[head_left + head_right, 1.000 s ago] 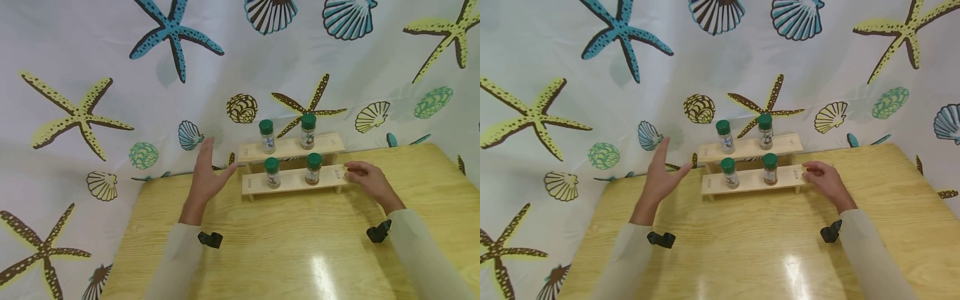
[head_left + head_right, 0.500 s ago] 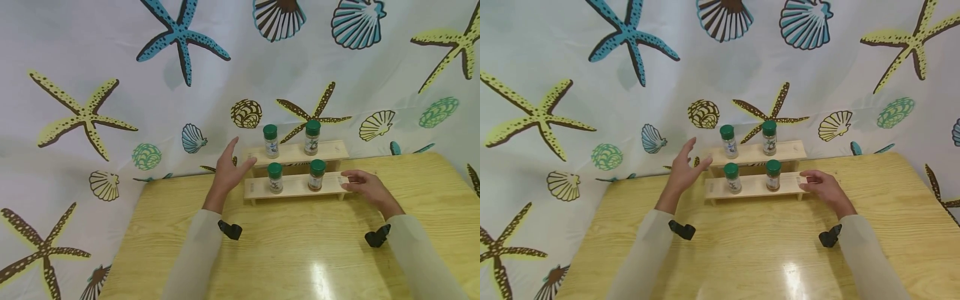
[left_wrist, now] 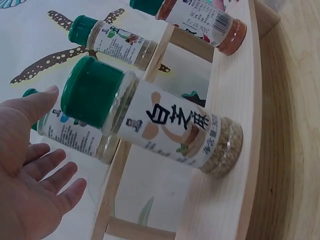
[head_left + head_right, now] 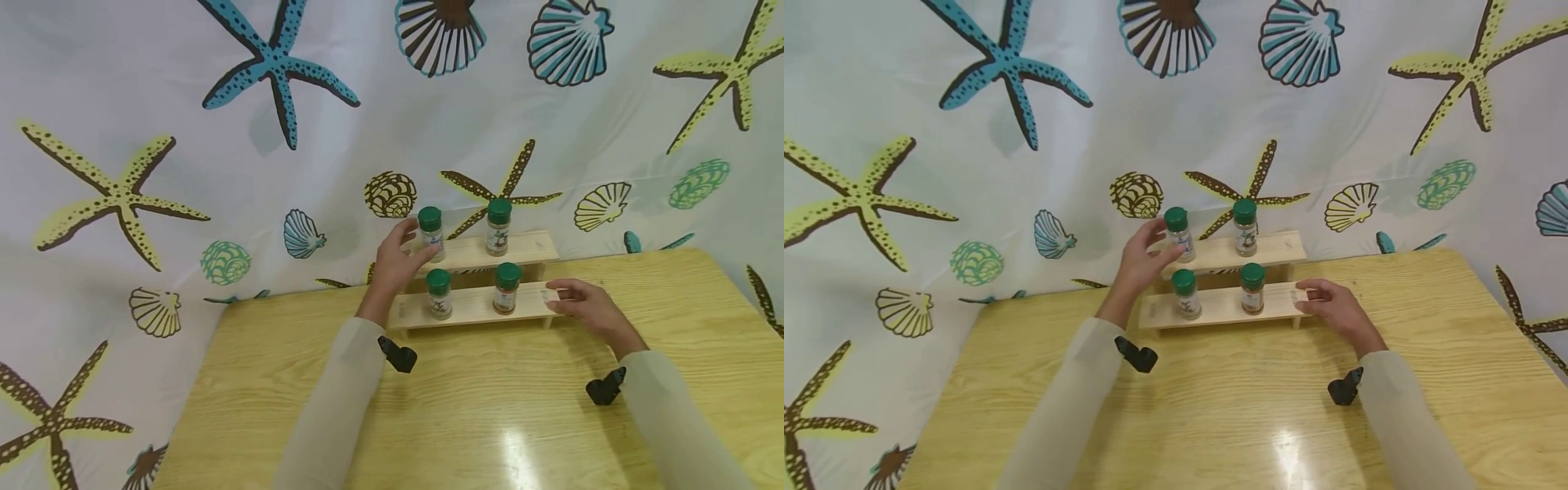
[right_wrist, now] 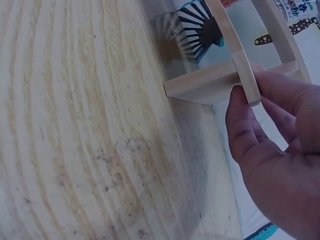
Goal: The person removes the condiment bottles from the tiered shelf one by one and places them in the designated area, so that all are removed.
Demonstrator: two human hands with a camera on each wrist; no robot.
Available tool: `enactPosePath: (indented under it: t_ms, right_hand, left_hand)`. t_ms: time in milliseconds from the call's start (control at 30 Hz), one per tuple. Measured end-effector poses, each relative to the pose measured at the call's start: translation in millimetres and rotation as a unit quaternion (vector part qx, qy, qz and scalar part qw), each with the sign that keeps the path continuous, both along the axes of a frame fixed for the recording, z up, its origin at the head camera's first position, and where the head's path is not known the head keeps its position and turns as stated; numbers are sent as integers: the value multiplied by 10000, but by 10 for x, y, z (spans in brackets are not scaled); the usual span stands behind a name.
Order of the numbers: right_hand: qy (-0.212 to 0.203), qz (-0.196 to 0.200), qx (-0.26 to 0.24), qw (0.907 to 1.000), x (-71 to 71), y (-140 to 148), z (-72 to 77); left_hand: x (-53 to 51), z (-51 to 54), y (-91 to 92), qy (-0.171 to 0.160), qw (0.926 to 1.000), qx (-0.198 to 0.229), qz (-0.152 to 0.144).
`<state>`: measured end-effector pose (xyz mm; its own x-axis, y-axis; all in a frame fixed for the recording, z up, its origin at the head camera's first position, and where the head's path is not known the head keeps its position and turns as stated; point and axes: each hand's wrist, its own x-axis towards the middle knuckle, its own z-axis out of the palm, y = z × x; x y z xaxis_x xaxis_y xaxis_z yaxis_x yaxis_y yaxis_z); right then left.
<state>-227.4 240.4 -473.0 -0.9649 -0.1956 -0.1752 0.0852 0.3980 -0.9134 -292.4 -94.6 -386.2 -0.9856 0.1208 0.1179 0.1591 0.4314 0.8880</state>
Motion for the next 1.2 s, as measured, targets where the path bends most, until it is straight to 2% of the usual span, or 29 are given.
enactPosePath:
  t_ms: [333, 567, 933, 1200]
  right_hand:
    - [35, -18, -77, 10000, 42, -21, -27]
    - [10, -26, -140, 9999, 45, -45, -16]
    - [-78, -93, -67, 9999, 20, -24, -8]
    - [-141, -100, -111, 9998, -22, -25, -4]
  left_hand:
    - [-76, 35, 121, 213, 9996, 57, 203]
    - [-76, 26, 158, 226, 9987, 146, 428]
    - [-92, 55, 199, 296, 9988, 61, 377]
    - [-70, 116, 162, 314, 9982, -13, 506]
